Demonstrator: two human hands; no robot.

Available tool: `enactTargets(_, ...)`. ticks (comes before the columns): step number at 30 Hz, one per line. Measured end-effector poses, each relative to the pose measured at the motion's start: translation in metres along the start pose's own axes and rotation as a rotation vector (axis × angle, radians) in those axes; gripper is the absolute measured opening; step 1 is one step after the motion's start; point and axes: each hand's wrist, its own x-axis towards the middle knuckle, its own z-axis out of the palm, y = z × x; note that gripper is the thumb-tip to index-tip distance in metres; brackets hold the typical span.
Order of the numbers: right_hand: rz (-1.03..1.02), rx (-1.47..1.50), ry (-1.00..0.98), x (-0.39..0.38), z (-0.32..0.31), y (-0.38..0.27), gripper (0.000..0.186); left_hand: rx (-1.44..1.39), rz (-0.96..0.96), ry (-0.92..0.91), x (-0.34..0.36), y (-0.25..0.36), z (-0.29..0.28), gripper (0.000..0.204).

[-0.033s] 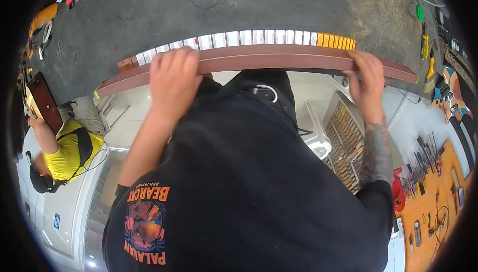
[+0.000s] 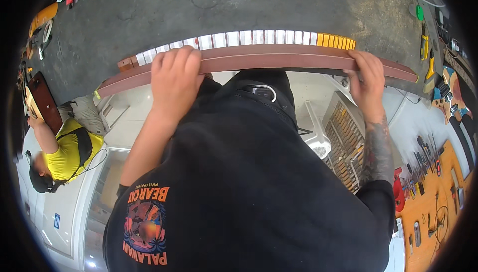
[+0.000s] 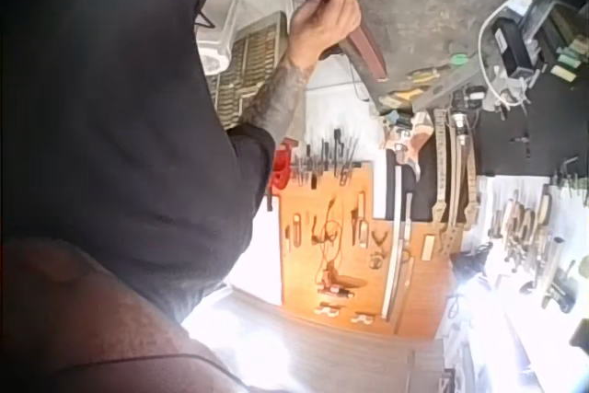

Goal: The person sands the back of a guitar neck using a long sanding block, moving the block back and forth along the length of the wood.

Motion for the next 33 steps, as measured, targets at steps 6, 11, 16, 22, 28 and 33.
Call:
enactTargets(6, -0.089, 0.228, 0.108, 0.068, 0.077, -0.153, 0.045, 0.117, -0.129, -0.046, -0.096, -0.167, -0.032, 0.059)
enactTargets(11, -0.127, 0.12, 0.089, 0.05, 0.053, -0.096, 0.047, 0.073, -0.088, -0.066, -0.055, -0.113, -0.025, 0.049)
enactTargets(16, -0.009, 0.036, -0.017, 0.019, 0.001, 0.0, 0.049, -0.049, 0.021, 0.018, 0.01, -0.017, -0.007, 0.049)
enactTargets(22, -0.097, 0.196, 0.123, 0.076, 0.077, -0.146, 0.045, 0.098, -0.098, -0.038, -0.081, -0.175, -0.037, 0.06)
enactTargets(28, -0.084, 0.045, 0.031, 0.046, 0.032, -0.047, 0.049, 0.123, -0.046, -0.057, -0.024, -0.08, -0.012, 0.05)
enactTargets(33, -0.033, 0.041, 0.018, 0.029, 0.009, -0.012, 0.045, 0.014, -0.037, -0.047, 0.01, -0.035, -0.012, 0.053)
